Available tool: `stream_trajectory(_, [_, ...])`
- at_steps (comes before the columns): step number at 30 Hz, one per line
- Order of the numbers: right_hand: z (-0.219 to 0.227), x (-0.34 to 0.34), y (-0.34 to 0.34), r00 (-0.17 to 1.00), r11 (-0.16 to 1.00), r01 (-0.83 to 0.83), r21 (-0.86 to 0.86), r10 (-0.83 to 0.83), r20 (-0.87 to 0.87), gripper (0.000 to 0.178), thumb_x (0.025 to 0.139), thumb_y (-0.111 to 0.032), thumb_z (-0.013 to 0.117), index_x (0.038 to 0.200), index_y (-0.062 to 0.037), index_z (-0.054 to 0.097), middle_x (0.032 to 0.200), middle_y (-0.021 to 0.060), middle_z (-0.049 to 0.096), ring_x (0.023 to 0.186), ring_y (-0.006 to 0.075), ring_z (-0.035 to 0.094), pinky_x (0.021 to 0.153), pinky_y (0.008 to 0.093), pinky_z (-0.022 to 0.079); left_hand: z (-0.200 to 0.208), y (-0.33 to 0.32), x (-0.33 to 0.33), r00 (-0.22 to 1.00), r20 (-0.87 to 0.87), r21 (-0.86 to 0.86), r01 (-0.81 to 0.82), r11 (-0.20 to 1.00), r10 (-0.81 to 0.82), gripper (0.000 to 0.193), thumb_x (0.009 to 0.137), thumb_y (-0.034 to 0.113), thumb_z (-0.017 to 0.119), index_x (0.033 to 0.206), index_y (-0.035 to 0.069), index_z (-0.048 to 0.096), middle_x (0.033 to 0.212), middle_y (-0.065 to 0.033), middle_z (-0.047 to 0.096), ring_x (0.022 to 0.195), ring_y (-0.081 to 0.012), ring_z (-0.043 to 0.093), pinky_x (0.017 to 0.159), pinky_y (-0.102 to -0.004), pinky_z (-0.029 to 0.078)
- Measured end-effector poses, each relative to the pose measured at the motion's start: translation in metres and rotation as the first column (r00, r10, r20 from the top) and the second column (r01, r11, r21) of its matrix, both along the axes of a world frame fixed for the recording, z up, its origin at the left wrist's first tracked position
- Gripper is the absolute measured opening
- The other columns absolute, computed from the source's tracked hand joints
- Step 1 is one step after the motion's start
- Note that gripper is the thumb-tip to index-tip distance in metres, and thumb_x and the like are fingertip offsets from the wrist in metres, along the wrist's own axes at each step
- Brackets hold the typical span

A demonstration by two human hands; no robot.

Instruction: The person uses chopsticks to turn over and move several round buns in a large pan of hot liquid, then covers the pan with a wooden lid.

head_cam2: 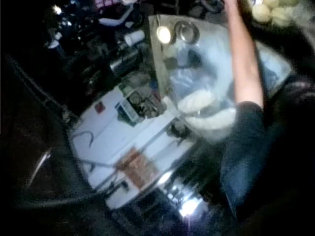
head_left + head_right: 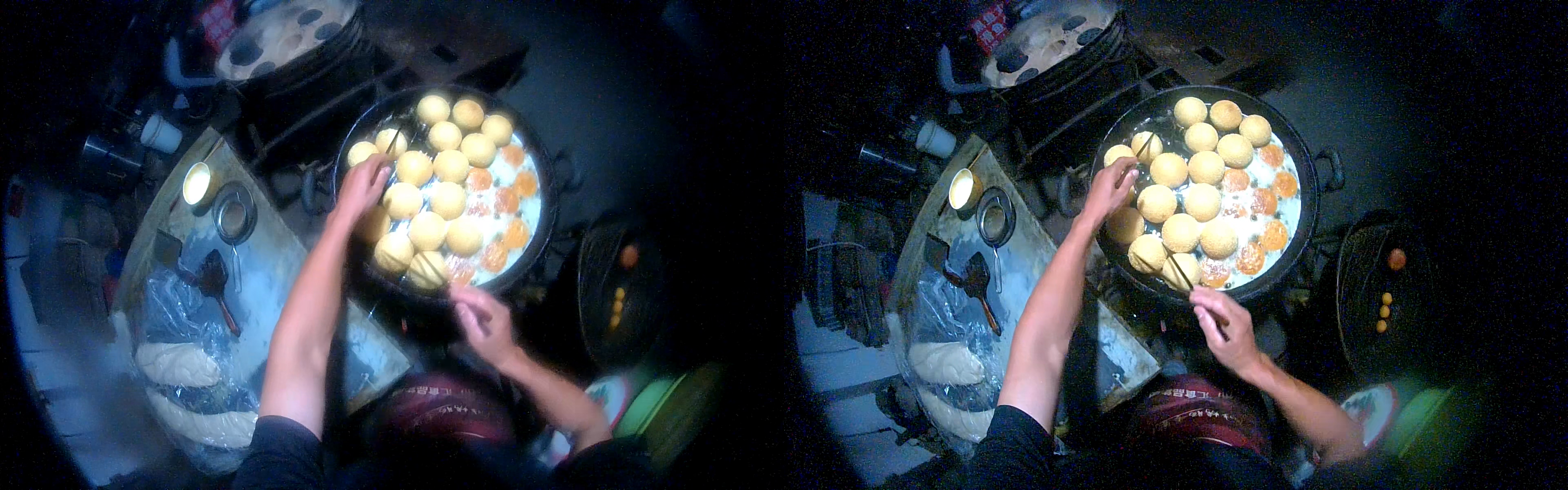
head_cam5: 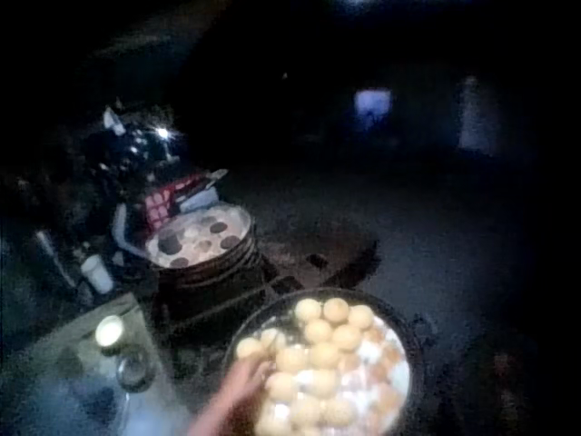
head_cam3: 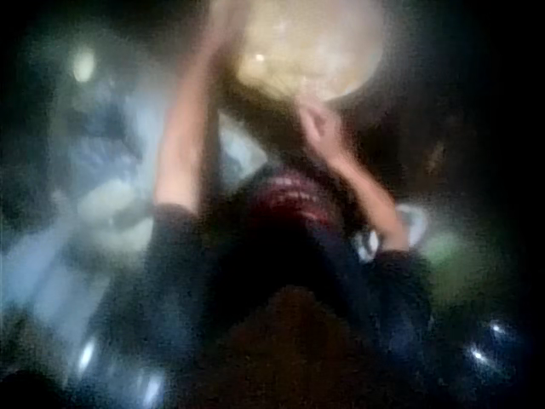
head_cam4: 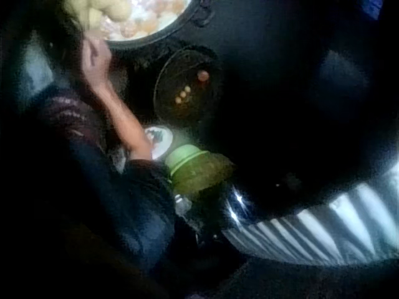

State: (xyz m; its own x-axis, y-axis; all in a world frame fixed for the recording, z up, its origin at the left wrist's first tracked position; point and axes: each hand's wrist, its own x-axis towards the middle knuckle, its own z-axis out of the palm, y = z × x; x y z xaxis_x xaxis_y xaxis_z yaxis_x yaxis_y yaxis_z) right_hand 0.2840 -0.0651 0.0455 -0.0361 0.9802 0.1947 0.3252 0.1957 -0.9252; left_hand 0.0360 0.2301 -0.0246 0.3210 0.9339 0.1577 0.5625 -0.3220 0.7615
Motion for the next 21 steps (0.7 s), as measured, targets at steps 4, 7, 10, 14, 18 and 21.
stream_trajectory(4, [-0.01, -0.018, -0.026, 0.998, 0.997, 0.051, -0.057, -0.052, -0.022, 0.026, 0.098, 0.004, 0.074, 0.123, -0.0012, 0.072, 0.121, 0.0178, 0.077, 0.122, 0.0375, 0.074, 0.106, 0.0446, 0.058, 0.001, 0.002, 0.0, 1.0, -0.007, 0.004, 0.018, 1.0, -0.018, 0.033, 0.106, 0.023, 0.064, 0.135, 0.007, 0.069, 0.123, -0.0243, 0.075, 0.114, -0.0435, 0.071, 0.099, -0.0501, 0.056])
stream_trajectory(7, [-0.012, -0.032, -0.028, 0.997, 0.999, 0.038, 0.032, -0.04, 0.072, 0.027, 0.096, 0.004, 0.075, 0.122, -0.0017, 0.071, 0.12, 0.0186, 0.077, 0.122, 0.0392, 0.073, 0.105, 0.0456, 0.059, -0.005, 0.003, -0.005, 0.999, -0.033, -0.002, 0.022, 1.0, -0.022, 0.033, 0.105, 0.024, 0.065, 0.134, 0.007, 0.069, 0.123, -0.0245, 0.075, 0.115, -0.0443, 0.071, 0.099, -0.0507, 0.056])
stream_trajectory(10, [-0.007, -0.04, -0.036, 0.986, 0.995, -0.031, 0.092, 0.016, 0.165, 0.029, 0.094, 0.005, 0.075, 0.122, -0.0004, 0.07, 0.122, 0.0191, 0.075, 0.124, 0.0386, 0.073, 0.107, 0.0461, 0.059, -0.009, 0.006, -0.008, 0.999, -0.032, 0.008, 0.033, 0.999, -0.033, 0.034, 0.105, 0.023, 0.065, 0.135, 0.007, 0.069, 0.124, -0.0247, 0.074, 0.116, -0.0448, 0.071, 0.1, -0.0512, 0.056])
stream_trajectory(14, [0.016, -0.027, -0.057, 0.996, 0.994, -0.02, 0.111, 0.01, 0.09, 0.029, 0.094, 0.006, 0.075, 0.121, 0.0001, 0.07, 0.124, 0.0214, 0.074, 0.126, 0.0421, 0.071, 0.108, 0.0482, 0.058, -0.004, 0.005, -0.009, 0.998, -0.049, -0.012, 0.038, 0.999, -0.039, 0.034, 0.105, 0.023, 0.065, 0.134, 0.007, 0.069, 0.125, -0.0243, 0.074, 0.117, -0.0447, 0.07, 0.1, -0.0515, 0.055])
stream_trajectory(18, [0.008, -0.008, -0.082, 0.965, 0.986, 0.167, 0.017, -0.167, 0.203, 0.026, 0.097, 0.004, 0.072, 0.122, -0.0009, 0.071, 0.124, 0.02, 0.075, 0.126, 0.0432, 0.071, 0.107, 0.0492, 0.058, -0.002, 0.007, -0.007, 0.997, -0.062, -0.002, 0.05, 0.999, -0.05, 0.032, 0.106, 0.023, 0.064, 0.132, 0.006, 0.07, 0.124, -0.0243, 0.074, 0.117, -0.0448, 0.07, 0.1, -0.0514, 0.055])
stream_trajectory(21, [0.001, -0.013, -0.088, 0.969, 0.983, 0.178, -0.04, -0.168, 0.179, 0.025, 0.098, 0.002, 0.073, 0.123, -0.0023, 0.071, 0.125, 0.0199, 0.075, 0.126, 0.0422, 0.071, 0.108, 0.0494, 0.057, -0.005, 0.009, -0.008, 0.995, -0.066, 0.009, 0.074, 0.997, -0.073, 0.032, 0.106, 0.024, 0.064, 0.132, 0.006, 0.07, 0.124, -0.0255, 0.074, 0.118, -0.044, 0.07, 0.101, -0.0507, 0.055])
